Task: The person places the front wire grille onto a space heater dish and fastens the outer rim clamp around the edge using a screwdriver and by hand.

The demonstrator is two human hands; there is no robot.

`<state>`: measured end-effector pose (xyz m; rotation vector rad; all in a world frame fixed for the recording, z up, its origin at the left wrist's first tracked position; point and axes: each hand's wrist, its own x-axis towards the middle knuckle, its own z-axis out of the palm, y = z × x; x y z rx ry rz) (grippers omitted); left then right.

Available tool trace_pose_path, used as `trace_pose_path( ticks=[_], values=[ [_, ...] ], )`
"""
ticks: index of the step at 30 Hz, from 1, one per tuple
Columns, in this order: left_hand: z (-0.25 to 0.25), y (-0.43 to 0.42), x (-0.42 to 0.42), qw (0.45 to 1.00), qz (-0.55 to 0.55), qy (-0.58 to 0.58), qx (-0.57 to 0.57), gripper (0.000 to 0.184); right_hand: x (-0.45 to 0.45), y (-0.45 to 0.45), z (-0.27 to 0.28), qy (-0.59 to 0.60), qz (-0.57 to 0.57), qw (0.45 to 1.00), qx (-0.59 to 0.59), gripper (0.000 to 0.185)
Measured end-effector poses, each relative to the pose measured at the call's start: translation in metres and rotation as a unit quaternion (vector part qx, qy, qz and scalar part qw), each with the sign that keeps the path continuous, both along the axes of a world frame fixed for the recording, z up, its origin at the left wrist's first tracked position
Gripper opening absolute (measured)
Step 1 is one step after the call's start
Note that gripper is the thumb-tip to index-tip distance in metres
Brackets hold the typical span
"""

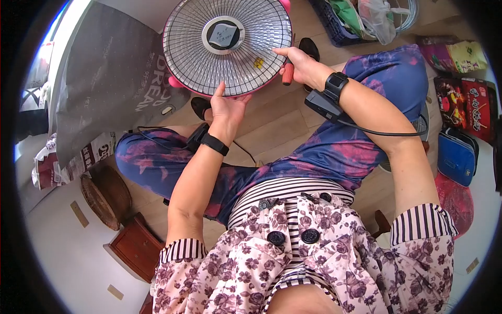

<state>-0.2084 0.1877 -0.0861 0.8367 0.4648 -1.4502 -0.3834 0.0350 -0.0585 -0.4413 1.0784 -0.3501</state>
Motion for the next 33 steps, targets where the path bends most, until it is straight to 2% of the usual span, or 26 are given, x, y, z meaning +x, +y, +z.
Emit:
trace_pose_path(
  ticks=[4, 16, 19, 22, 23, 24, 28, 29, 33],
  values=[
    [0.006, 0.001, -0.002, 0.999, -0.005, -0.018, -0.034, 0.066, 0.001, -0.005, -0.007, 0.024, 0.012, 1.000, -0.017, 0.021],
    [0.014, 0.000, -0.008, 1.000, -0.002, -0.024, -0.016, 0.063, 0.000, -0.003, 0.000, 0.032, -0.005, 0.999, -0.009, 0.026],
    [0.026, 0.003, -0.027, 0.996, 0.039, -0.080, -0.001, 0.054, -0.001, 0.003, 0.000, 0.034, 0.025, 0.999, -0.026, 0.027],
    [0.013, 0.012, -0.030, 0.987, -0.001, -0.158, 0.001, 0.047, 0.002, 0.008, -0.002, 0.026, 0.015, 0.998, -0.050, 0.032],
    [0.008, 0.011, -0.029, 0.978, -0.034, -0.206, -0.031, 0.040, 0.002, 0.008, -0.004, 0.039, 0.018, 0.998, -0.050, 0.034],
    [0.002, 0.014, -0.034, 0.967, -0.019, -0.254, 0.013, 0.040, 0.002, 0.009, -0.005, 0.057, 0.015, 0.997, -0.046, 0.034],
    [-0.002, 0.016, -0.034, 0.967, -0.018, -0.255, 0.006, 0.056, 0.000, 0.017, -0.019, 0.028, 0.000, 0.999, -0.034, 0.032],
    [-0.004, 0.018, -0.035, 0.966, -0.015, -0.260, 0.005, 0.059, 0.000, 0.019, -0.011, 0.044, 0.012, 0.999, -0.017, 0.024],
    [-0.013, 0.022, -0.034, 0.962, -0.016, -0.272, 0.019, 0.068, 0.000, 0.022, -0.009, 0.055, 0.011, 0.998, -0.009, 0.027]
  ],
)
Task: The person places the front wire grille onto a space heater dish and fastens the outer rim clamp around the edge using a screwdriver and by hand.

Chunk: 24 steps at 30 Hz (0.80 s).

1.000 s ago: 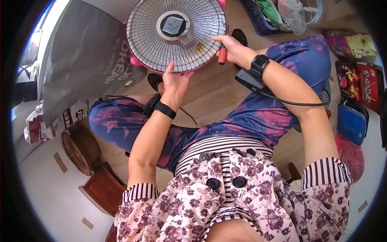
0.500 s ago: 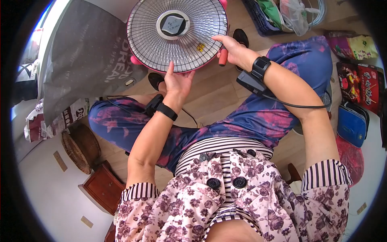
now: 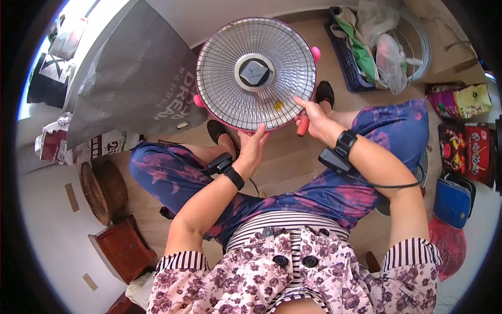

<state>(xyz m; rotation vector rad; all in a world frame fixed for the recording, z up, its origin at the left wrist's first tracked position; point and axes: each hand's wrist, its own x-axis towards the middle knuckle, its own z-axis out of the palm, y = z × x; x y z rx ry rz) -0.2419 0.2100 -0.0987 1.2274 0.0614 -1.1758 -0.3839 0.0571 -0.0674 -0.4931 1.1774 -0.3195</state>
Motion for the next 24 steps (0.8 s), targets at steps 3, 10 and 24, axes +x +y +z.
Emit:
trace_pose_path(
  ticks=[3, 10, 24],
  values=[
    [-0.003, -0.001, -0.005, 0.998, -0.006, -0.056, -0.001, 0.072, 0.001, 0.002, 0.003, 0.008, -0.001, 1.000, 0.003, 0.034],
    [-0.001, -0.004, -0.003, 0.999, -0.008, -0.037, 0.012, 0.083, 0.001, 0.001, -0.002, -0.003, -0.012, 1.000, 0.010, 0.042],
    [-0.011, -0.005, -0.015, 0.999, -0.048, -0.022, 0.013, 0.073, 0.002, 0.003, -0.010, -0.045, -0.024, 0.998, 0.022, 0.030]
  ],
)
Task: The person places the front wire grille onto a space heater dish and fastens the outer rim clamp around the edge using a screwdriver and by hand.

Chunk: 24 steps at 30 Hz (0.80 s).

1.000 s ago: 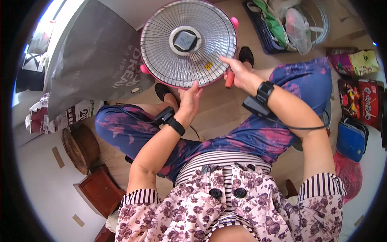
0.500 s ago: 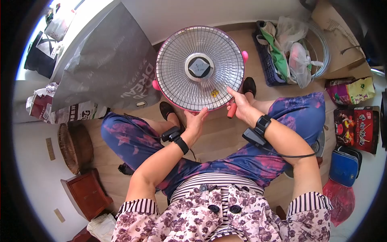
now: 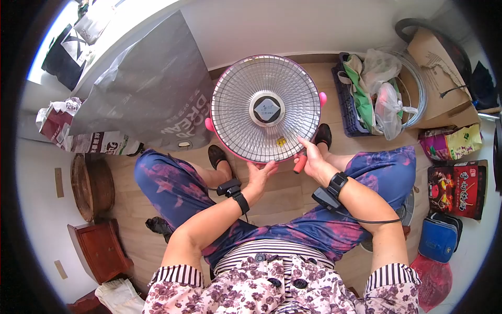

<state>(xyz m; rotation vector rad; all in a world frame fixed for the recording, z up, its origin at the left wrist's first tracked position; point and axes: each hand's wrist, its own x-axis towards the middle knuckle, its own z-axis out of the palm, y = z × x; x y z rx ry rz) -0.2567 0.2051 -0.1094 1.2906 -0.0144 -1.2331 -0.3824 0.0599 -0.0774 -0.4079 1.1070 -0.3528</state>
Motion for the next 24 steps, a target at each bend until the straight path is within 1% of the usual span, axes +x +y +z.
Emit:
trace_pose_path(
  ticks=[3, 6, 9, 12, 15, 18, 21, 24],
  values=[
    [0.000, -0.002, -0.004, 0.998, -0.005, 0.065, -0.025, 0.072, -0.001, 0.001, -0.003, -0.002, 0.001, 1.000, 0.000, 0.029],
    [0.012, -0.006, -0.015, 0.989, 0.042, 0.140, 0.000, 0.072, 0.001, 0.000, -0.002, 0.004, -0.007, 1.000, 0.003, 0.031],
    [0.014, -0.007, -0.018, 0.984, 0.040, 0.171, -0.025, 0.074, 0.001, 0.000, 0.001, 0.005, -0.010, 1.000, 0.006, 0.033],
    [0.008, -0.005, -0.015, 0.987, 0.022, 0.156, -0.029, 0.068, 0.000, 0.002, -0.001, 0.006, -0.011, 1.000, 0.010, 0.033],
    [0.003, -0.005, -0.013, 0.984, 0.019, 0.174, -0.019, 0.060, -0.001, -0.002, -0.008, -0.011, -0.002, 1.000, 0.010, 0.031],
    [0.008, -0.007, -0.012, 0.980, 0.047, 0.193, -0.012, 0.052, -0.002, -0.001, -0.005, -0.013, 0.000, 1.000, 0.020, 0.029],
    [0.007, -0.005, -0.012, 0.975, 0.060, 0.212, -0.023, 0.049, -0.003, -0.001, -0.010, -0.018, -0.005, 1.000, 0.024, 0.029],
    [0.002, -0.006, -0.009, 0.971, 0.060, 0.232, -0.023, 0.041, -0.003, -0.001, -0.005, -0.023, -0.002, 0.999, 0.028, 0.030]
  ],
)
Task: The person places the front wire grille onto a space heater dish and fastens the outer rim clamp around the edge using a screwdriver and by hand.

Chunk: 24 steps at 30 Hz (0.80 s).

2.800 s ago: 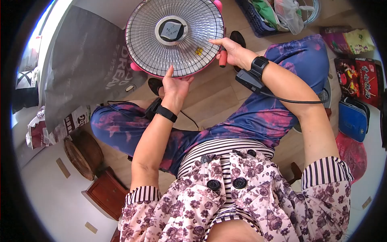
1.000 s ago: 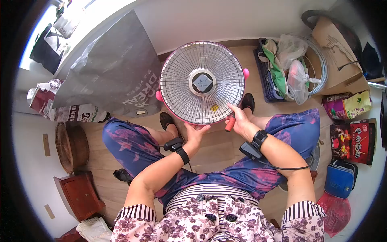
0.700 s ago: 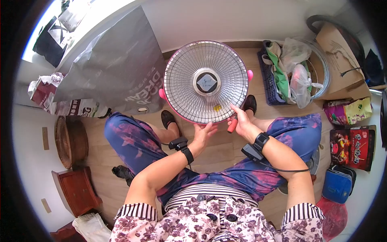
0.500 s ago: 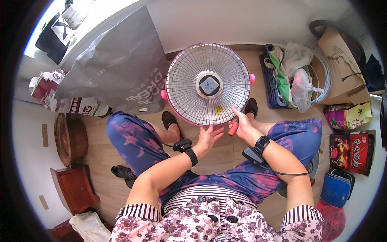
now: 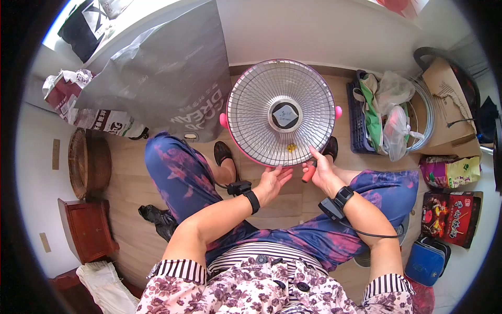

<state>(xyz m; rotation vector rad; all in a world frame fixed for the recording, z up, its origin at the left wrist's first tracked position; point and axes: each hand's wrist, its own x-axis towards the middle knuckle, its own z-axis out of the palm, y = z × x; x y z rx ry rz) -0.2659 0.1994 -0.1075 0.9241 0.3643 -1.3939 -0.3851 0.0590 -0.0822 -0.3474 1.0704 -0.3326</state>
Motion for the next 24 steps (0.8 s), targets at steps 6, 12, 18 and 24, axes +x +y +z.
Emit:
trace_pose_path(
  ticks=[6, 12, 18, 24],
  values=[
    [-0.014, -0.001, 0.004, 0.994, -0.038, 0.091, -0.046, 0.042, -0.001, -0.001, 0.001, 0.000, 0.020, 1.000, -0.002, 0.030],
    [-0.013, -0.008, 0.003, 0.989, -0.014, 0.148, 0.003, 0.047, 0.000, 0.000, 0.004, -0.010, 0.017, 1.000, -0.004, 0.030],
    [-0.023, -0.010, 0.004, 0.996, -0.011, 0.088, 0.004, 0.043, -0.001, 0.000, 0.004, -0.012, 0.016, 1.000, 0.006, 0.031],
    [-0.004, -0.014, 0.005, 0.997, -0.006, 0.066, 0.033, 0.028, 0.000, 0.004, 0.002, -0.004, 0.005, 1.000, 0.006, 0.033]
  ],
)
